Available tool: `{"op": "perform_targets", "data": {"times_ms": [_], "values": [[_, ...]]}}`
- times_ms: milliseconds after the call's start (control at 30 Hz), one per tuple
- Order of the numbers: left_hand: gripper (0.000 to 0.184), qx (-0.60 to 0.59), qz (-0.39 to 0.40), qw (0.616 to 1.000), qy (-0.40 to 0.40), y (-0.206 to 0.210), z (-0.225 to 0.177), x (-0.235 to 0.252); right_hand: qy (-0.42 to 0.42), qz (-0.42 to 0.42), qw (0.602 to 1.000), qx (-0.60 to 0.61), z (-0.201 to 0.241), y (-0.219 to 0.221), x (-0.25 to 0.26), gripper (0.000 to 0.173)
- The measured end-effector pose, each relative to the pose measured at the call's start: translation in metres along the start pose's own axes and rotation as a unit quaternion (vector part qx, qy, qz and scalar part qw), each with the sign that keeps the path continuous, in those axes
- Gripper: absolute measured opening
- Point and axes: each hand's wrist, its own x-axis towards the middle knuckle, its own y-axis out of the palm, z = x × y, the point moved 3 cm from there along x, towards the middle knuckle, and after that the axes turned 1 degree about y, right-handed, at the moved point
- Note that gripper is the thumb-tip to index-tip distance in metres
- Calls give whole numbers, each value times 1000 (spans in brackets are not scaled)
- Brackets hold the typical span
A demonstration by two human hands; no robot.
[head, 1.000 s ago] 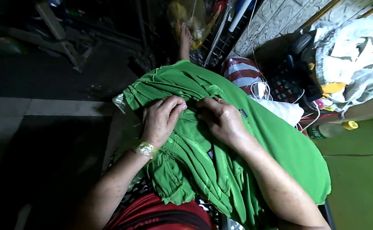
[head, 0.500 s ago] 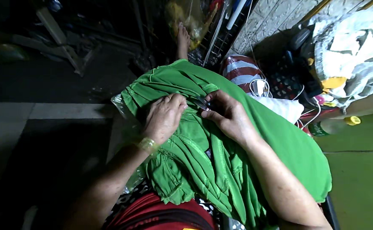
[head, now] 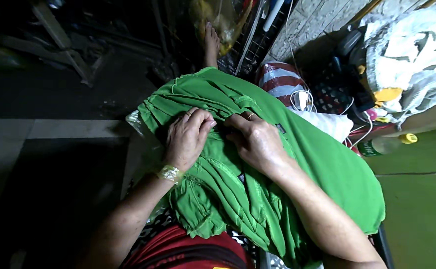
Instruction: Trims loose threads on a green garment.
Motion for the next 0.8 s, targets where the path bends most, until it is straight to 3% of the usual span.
{"op": "perform_targets", "data": {"times_ms": [133,300,467,667,800], "values": [[23,-26,-11,999,-26,0,5,-1,14,20,994,106,-17,0,3,18],[20,-80,-88,992,38,-12,1,3,90,45,941,322,-43,-6,-1,28],[14,-91,21,995,23,-8,-15,12,141,42,926,349,-49,-7,-2,32],[15,-23,53,998,18,4,-18,18,160,36,927,336,-46,-7,-3,31],[12,8,119,992,40,10,-25,23,148,27,931,331,-46,-5,-3,29]]}}
